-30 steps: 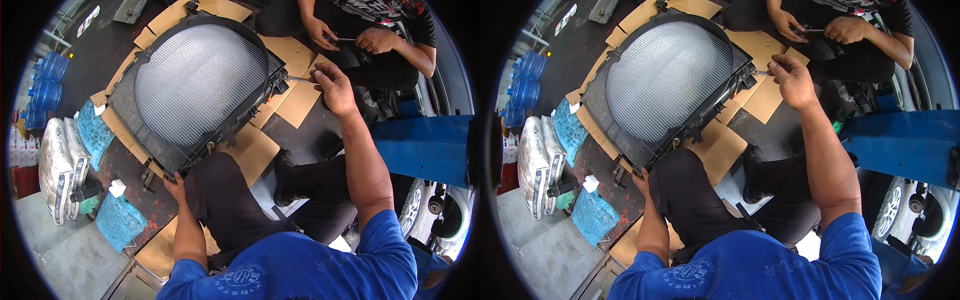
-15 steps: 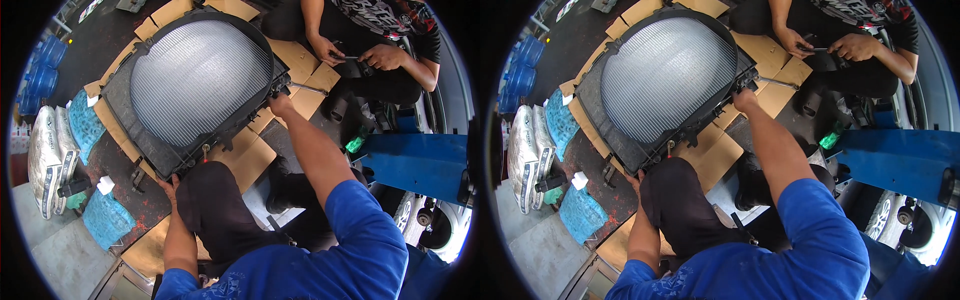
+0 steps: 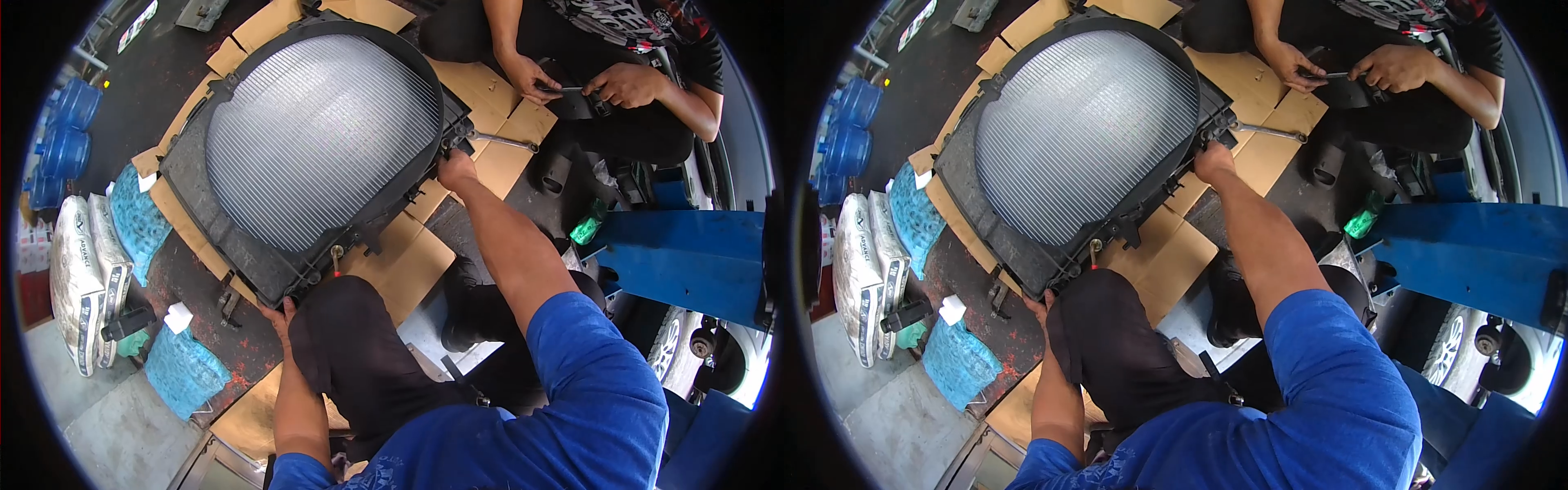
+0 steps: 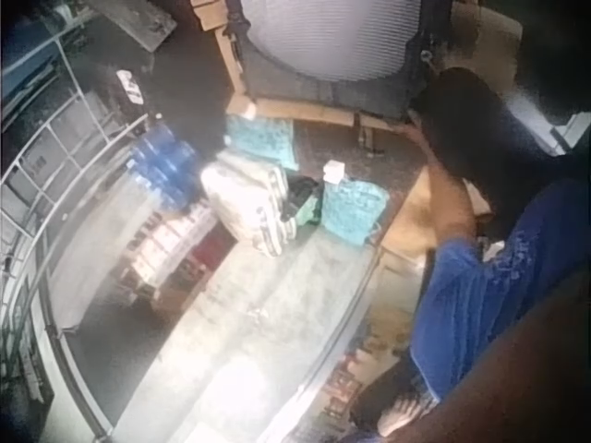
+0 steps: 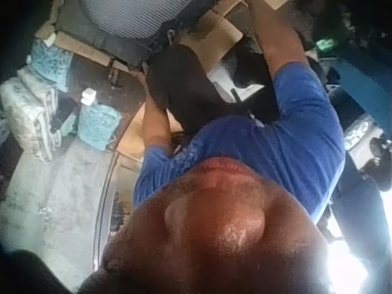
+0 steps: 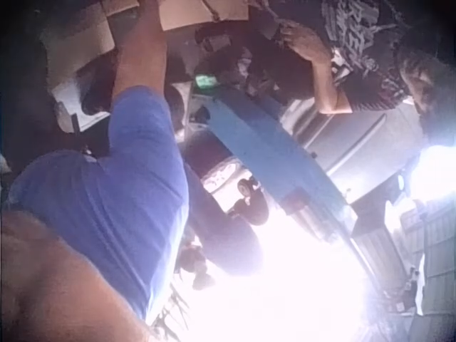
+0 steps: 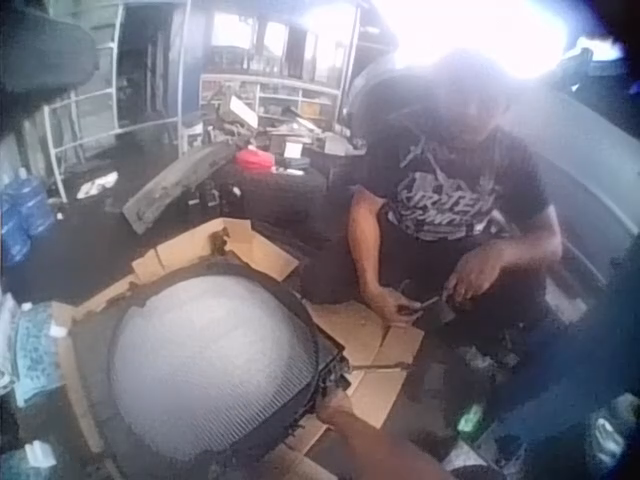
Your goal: Repairing or assembling components on a vehicle radiator using hand tools.
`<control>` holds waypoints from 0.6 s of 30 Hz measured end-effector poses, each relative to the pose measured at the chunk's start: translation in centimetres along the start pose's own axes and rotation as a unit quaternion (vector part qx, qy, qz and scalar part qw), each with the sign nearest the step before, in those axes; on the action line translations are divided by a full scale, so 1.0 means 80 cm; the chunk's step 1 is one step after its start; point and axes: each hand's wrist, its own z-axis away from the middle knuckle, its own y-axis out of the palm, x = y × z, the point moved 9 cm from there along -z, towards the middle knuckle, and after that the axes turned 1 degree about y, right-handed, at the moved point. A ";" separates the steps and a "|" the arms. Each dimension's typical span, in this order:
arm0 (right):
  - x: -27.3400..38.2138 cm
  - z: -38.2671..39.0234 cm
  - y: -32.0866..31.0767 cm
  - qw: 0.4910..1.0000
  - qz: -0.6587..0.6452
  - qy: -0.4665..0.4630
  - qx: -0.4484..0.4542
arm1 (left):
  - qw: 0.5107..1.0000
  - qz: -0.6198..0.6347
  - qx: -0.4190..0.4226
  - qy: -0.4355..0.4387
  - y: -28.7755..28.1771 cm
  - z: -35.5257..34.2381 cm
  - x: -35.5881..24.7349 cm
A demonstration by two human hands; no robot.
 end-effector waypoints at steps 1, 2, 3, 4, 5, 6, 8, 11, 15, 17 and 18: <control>0.000 0.001 -0.001 1.000 0.000 0.001 -0.003 | 1.000 0.002 0.002 0.001 0.004 0.000 -0.005; -0.004 0.003 -0.004 1.000 0.009 0.019 -0.022 | 1.000 -0.007 0.004 -0.001 0.009 0.002 -0.009; -0.008 0.004 -0.008 0.998 0.017 0.037 -0.041 | 1.000 -0.016 0.006 -0.004 0.013 0.002 -0.013; -0.006 0.006 -0.009 0.998 0.017 0.036 -0.038 | 1.000 -0.018 0.005 -0.005 0.008 0.002 -0.008; 0.001 0.006 -0.007 0.999 0.030 0.016 -0.016 | 1.000 -0.010 0.004 -0.013 0.004 0.001 -0.002; 0.009 0.007 -0.003 0.999 0.043 -0.004 0.007 | 1.000 -0.002 0.003 -0.022 -0.001 0.002 0.004; 0.003 0.005 -0.006 0.999 0.032 -0.001 -0.003 | 1.000 -0.016 0.007 -0.018 0.003 0.000 0.000; 0.002 0.006 0.000 1.000 0.013 0.020 -0.013 | 1.000 0.005 0.005 -0.014 0.007 -0.001 -0.002; 0.004 -0.005 -0.009 0.998 0.060 -0.002 -0.028 | 1.000 0.015 0.015 0.002 0.004 -0.008 0.009; -0.001 -0.012 -0.010 0.995 0.074 0.007 0.073 | 0.999 0.009 0.032 -0.010 0.016 -0.005 0.001; -0.003 -0.006 -0.004 0.981 0.086 0.011 0.176 | 0.999 0.003 0.043 -0.023 0.022 -0.005 -0.004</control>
